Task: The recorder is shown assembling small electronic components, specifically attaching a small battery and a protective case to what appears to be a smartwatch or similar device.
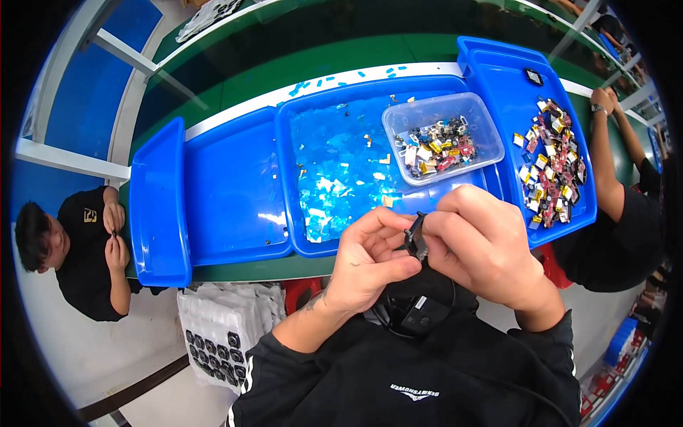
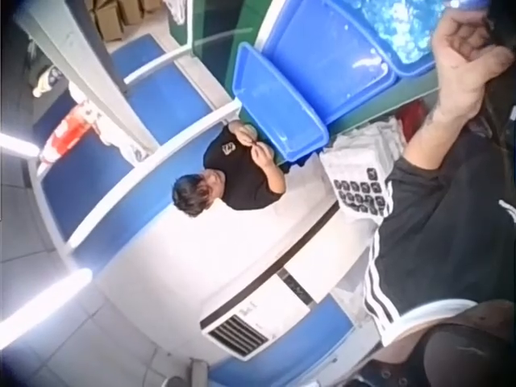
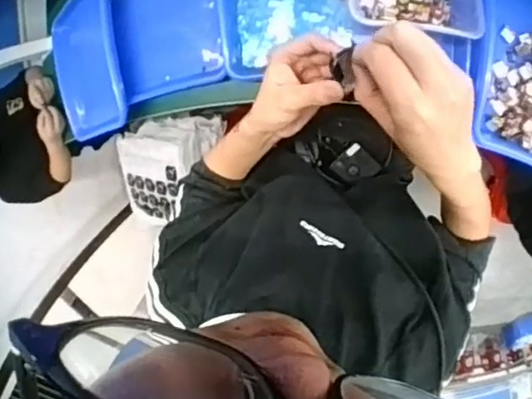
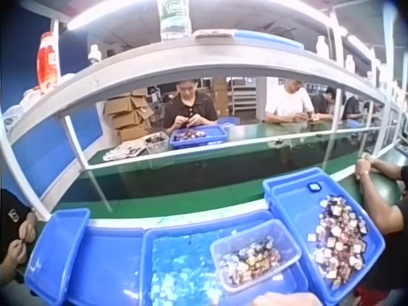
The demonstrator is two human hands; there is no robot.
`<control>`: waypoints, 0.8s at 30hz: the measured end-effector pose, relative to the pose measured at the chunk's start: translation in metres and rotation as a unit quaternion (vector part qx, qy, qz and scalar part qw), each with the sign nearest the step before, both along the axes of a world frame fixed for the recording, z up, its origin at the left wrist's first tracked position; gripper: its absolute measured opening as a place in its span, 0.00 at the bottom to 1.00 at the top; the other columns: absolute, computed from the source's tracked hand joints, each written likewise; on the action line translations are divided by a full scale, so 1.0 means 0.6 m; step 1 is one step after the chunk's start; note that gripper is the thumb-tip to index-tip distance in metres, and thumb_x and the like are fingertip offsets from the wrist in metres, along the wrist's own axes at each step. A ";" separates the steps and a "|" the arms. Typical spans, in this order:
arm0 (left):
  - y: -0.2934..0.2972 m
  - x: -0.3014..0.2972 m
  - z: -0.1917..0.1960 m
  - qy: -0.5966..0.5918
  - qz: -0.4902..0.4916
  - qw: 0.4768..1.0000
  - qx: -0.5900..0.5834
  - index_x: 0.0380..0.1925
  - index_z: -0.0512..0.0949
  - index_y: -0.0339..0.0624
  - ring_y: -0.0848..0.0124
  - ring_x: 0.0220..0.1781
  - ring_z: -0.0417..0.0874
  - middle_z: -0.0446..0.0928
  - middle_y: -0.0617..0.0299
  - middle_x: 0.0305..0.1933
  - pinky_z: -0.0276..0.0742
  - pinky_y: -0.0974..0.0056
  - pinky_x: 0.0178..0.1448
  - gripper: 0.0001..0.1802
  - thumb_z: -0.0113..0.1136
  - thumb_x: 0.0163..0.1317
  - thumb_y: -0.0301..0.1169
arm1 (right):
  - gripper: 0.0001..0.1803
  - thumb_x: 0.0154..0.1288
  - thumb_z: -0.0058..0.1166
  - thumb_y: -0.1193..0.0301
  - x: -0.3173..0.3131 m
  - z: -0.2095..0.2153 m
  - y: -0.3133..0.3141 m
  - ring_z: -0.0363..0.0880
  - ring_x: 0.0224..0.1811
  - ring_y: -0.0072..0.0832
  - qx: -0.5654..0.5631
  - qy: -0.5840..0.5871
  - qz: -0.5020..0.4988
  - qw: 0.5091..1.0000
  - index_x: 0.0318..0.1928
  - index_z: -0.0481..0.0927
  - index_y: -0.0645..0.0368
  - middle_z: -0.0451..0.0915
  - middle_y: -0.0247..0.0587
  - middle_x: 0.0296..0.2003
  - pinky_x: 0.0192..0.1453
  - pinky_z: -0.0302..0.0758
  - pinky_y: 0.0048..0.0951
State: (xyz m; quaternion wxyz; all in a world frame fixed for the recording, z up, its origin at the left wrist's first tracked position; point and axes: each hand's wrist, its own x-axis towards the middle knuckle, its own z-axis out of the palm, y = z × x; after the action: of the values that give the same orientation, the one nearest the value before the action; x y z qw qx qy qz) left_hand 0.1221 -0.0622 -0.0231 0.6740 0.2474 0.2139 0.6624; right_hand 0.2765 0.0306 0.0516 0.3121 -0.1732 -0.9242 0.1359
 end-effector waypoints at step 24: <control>-0.007 -0.007 0.000 0.040 -0.068 0.997 -0.012 0.55 0.72 0.33 0.64 0.61 0.77 0.73 0.50 0.62 0.77 0.61 0.62 0.29 0.65 0.51 0.11 | 0.13 0.38 0.63 0.72 0.017 -0.023 0.009 0.76 0.25 0.29 0.012 0.042 0.059 0.997 0.29 0.77 0.60 0.73 0.35 0.28 0.25 0.72 0.28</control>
State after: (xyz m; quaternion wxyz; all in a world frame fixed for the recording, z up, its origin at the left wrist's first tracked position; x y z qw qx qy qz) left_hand 0.1178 -0.0667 -0.0233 0.7111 0.2797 0.2312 0.6022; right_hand 0.2868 0.0357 0.0379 0.3442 -0.1086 -0.9204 0.1501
